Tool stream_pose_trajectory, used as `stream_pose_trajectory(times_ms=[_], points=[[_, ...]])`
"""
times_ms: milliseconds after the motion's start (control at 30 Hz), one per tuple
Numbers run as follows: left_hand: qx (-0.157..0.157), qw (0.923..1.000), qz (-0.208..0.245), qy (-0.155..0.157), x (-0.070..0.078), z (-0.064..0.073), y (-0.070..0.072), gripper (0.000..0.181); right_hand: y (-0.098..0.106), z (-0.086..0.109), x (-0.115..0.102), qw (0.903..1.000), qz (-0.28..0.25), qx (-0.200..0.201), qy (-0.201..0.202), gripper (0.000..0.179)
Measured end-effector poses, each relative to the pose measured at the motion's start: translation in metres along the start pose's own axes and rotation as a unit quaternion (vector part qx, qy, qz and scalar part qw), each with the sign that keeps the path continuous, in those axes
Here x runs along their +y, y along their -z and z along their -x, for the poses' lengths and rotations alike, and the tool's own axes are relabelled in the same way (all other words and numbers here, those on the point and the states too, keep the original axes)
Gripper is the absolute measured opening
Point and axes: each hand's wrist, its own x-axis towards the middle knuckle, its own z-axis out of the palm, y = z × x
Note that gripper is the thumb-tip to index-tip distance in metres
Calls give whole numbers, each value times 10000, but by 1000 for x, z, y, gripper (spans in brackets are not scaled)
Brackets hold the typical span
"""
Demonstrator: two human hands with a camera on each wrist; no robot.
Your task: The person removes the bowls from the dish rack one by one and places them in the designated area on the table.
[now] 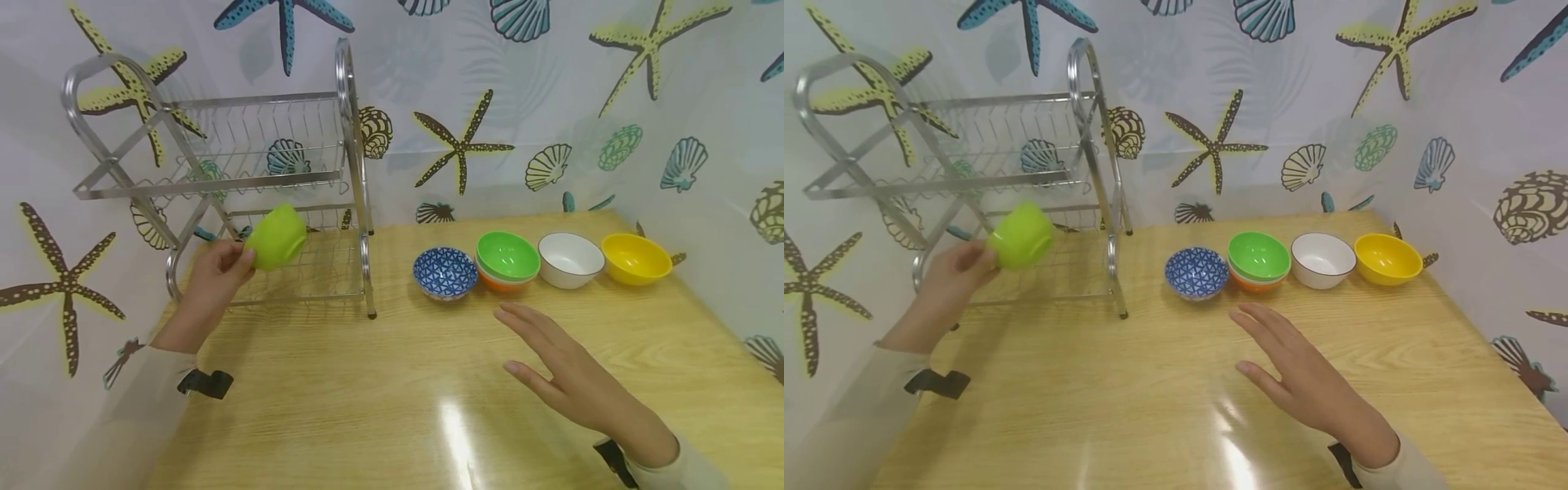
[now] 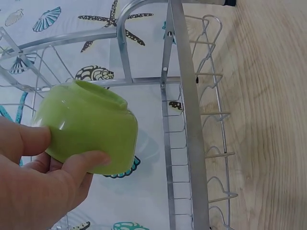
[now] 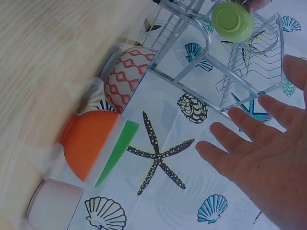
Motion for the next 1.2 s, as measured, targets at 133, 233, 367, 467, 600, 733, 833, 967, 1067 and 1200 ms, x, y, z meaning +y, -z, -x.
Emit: stream_pose_trajectory(times_ms=[133,233,367,467,600,733,833,967,1067,1200], points=[[-110,9994,-320,-2,5,11,-1,49,0,0,-1,10000,-20,-13,-18,72],[-162,9969,-766,22,9,19,-3,49,0,-1,-2,10000,-51,-27,-32,72],[-124,9941,-1082,-8,16,29,-7,47,-1,-1,-2,10000,-36,-23,-65,72],[-80,9925,-1210,-151,19,35,-12,41,-1,-1,-3,10000,-35,-28,-87,72],[-30,9908,-1272,-467,20,41,-20,33,-1,-1,-3,9999,-75,-44,-103,72],[94,9860,-1342,-990,19,48,-29,22,-1,-2,-3,9999,-95,-55,-82,72],[163,9793,-1452,-1402,19,54,-34,15,-2,-3,-3,9999,-126,-66,-79,71],[200,9644,-1757,-1967,20,60,-40,11,-3,-5,-3,9998,-168,-85,-80,71],[254,9438,-2175,-2476,20,61,-45,13,-4,-5,-3,9998,-166,-93,-73,71],[215,9176,-2511,-3074,20,61,-52,18,-4,-3,-4,9999,-104,-55,-67,70]])
